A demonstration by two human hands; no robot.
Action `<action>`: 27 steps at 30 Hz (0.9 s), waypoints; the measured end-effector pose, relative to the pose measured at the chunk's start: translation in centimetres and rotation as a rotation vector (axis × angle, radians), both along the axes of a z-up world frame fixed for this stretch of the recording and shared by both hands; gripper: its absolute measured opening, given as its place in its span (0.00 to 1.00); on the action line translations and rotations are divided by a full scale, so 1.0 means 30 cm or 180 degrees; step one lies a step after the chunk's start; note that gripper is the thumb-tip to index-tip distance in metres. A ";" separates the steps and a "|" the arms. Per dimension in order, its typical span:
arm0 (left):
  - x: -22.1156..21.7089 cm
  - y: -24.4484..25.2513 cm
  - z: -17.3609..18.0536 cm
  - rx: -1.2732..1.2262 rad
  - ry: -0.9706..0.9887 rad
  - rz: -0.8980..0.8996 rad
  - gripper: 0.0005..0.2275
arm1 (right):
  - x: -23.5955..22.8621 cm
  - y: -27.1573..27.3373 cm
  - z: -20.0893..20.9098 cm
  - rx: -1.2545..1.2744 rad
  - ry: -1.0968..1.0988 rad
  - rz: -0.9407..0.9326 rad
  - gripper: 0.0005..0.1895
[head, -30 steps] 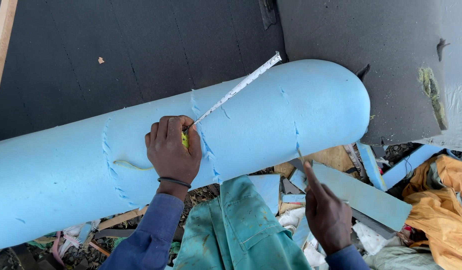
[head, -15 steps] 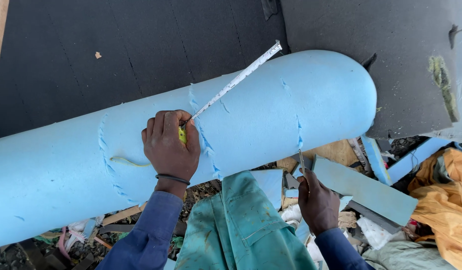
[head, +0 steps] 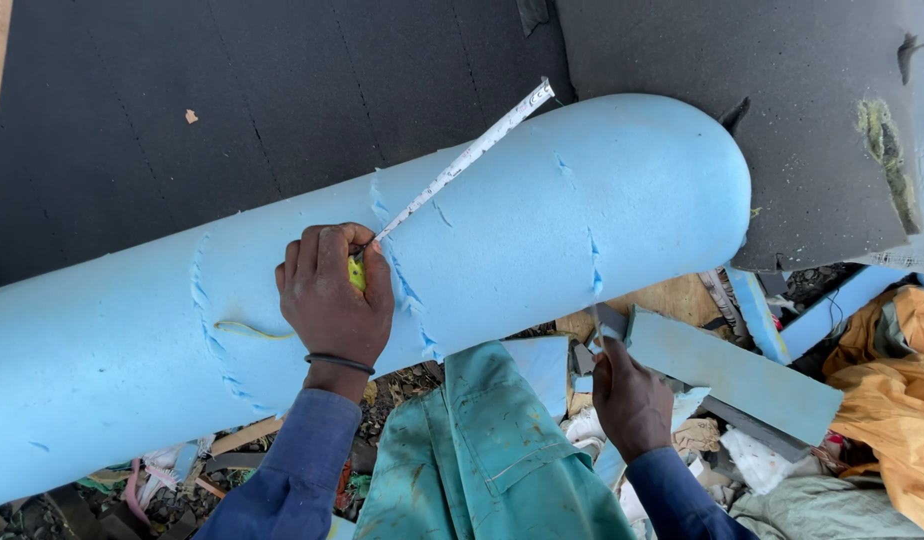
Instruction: The person measures a large blue foam roll using a yellow tape measure and a wooden stick. They repeatedly mark the foam at intervals along its length while standing in a cluttered workspace.
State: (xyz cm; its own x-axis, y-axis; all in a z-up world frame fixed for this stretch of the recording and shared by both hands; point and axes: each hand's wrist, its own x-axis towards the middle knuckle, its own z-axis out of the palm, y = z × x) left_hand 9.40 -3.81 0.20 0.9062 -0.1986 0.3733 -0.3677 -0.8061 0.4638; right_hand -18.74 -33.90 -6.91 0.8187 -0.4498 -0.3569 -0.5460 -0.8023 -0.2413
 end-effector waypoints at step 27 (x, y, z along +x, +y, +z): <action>0.001 -0.016 0.032 -0.0083 0.0347 0.0240 0.03 | 0.766 -0.165 0.630 0.0073 0.0411 0.1324 0.31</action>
State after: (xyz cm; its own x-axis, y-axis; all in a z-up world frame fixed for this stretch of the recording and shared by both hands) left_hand 9.42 -4.31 1.16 0.9537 -0.1198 0.2760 -0.2527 -0.8167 0.5188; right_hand 4.23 -38.84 12.00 0.8766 -0.0817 -0.4743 -0.2042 -0.9555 -0.2127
